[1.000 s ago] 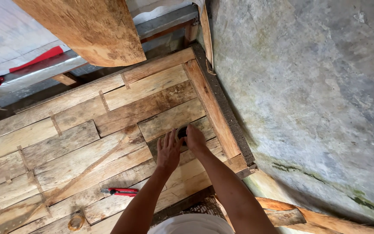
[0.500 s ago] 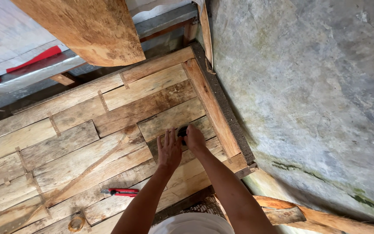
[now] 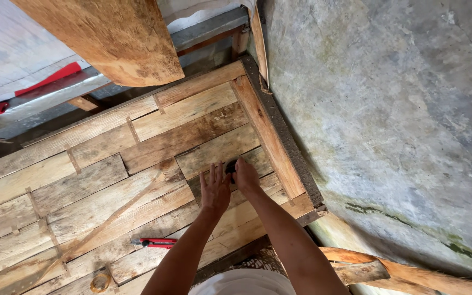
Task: Fitting and placing small wooden planks to construct or repair a floor surface.
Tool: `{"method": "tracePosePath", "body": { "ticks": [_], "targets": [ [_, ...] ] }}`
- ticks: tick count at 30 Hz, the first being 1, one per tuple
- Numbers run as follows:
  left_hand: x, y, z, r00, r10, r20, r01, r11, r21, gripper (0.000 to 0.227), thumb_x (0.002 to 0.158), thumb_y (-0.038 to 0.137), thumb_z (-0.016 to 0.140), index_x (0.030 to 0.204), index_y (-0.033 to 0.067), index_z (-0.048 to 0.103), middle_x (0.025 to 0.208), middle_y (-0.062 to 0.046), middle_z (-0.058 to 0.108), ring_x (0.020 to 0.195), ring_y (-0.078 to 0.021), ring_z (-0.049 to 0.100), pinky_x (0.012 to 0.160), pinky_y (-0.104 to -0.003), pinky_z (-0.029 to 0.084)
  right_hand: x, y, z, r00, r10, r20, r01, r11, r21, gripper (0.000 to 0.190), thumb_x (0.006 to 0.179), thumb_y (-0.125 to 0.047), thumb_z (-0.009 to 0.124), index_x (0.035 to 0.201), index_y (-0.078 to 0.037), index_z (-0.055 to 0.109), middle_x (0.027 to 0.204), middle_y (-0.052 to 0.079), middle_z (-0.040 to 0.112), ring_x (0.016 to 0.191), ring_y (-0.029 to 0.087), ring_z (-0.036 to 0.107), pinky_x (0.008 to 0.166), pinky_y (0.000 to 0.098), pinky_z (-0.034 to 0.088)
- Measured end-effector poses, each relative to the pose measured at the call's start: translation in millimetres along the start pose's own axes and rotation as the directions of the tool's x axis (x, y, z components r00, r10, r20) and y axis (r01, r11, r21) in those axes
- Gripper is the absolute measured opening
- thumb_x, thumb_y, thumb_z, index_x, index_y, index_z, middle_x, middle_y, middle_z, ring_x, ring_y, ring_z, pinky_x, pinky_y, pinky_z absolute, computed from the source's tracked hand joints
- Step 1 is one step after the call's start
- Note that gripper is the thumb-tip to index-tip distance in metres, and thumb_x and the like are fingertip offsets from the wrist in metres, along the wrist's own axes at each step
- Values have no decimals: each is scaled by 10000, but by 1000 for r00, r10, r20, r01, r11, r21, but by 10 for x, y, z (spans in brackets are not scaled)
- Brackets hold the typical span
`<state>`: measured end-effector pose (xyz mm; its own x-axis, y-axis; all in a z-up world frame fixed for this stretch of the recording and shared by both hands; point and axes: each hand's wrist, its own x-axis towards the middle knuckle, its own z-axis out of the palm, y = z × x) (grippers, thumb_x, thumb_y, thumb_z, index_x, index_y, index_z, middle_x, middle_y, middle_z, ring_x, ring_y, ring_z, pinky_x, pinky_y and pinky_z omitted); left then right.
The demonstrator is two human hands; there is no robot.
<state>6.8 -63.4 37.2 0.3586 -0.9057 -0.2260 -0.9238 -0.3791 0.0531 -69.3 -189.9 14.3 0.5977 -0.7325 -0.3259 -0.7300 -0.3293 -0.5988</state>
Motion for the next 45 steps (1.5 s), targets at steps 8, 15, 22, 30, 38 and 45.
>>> {"method": "tracePosePath", "body": {
  "ticks": [8,15,22,30,38,45],
  "targets": [
    [0,23,49,1000,0,-16,-1,1000,-20,465,989,278,533,1439,164,566,1687,-160,213,1555,-374,193,1197,-669,163,46,211,164,998,-33,-57,30,999,-37,264,838,-81,726,987,-64,508,862,215,661,872,463,656,732,586,490],
    [-24,165,-205,999,51,16,-50,997,-51,512,942,267,574,1440,151,545,1679,-141,161,1556,-359,143,1181,-704,136,-120,109,-103,992,-126,-26,123,987,-103,257,938,-138,723,973,-50,484,870,206,631,835,437,648,687,558,493],
    [-58,530,-182,969,135,-208,-207,904,-375,507,852,172,666,1343,66,597,1404,-166,508,1380,-350,432,1118,-553,350,-593,804,-648,956,84,-281,14,944,328,344,885,-244,800,928,-59,514,787,130,715,712,291,743,612,424,559],
    [-19,1186,531,901,389,-193,-433,763,-480,526,882,102,646,1398,47,561,1434,-158,538,1362,-339,478,1129,-489,384,-1128,2309,-497,850,429,-305,-191,791,581,333,867,-170,792,785,-35,499,776,105,742,723,152,772,580,320,565],
    [108,1674,827,878,474,59,-428,835,-345,662,913,104,592,1543,100,388,1664,-113,274,1543,-327,243,1193,-599,238,-1149,2390,-348,767,527,-366,-360,825,435,346,807,-233,832,733,-37,556,660,90,627,604,194,612,565,372,500],
    [151,1825,810,878,450,165,-409,883,-230,779,925,103,548,1638,204,253,1711,-114,182,1561,-329,186,1201,-637,202,-1169,2349,-284,719,562,-409,-375,809,453,343,801,-241,820,716,-49,548,634,65,558,602,194,551,576,381,467]
  ]
}}
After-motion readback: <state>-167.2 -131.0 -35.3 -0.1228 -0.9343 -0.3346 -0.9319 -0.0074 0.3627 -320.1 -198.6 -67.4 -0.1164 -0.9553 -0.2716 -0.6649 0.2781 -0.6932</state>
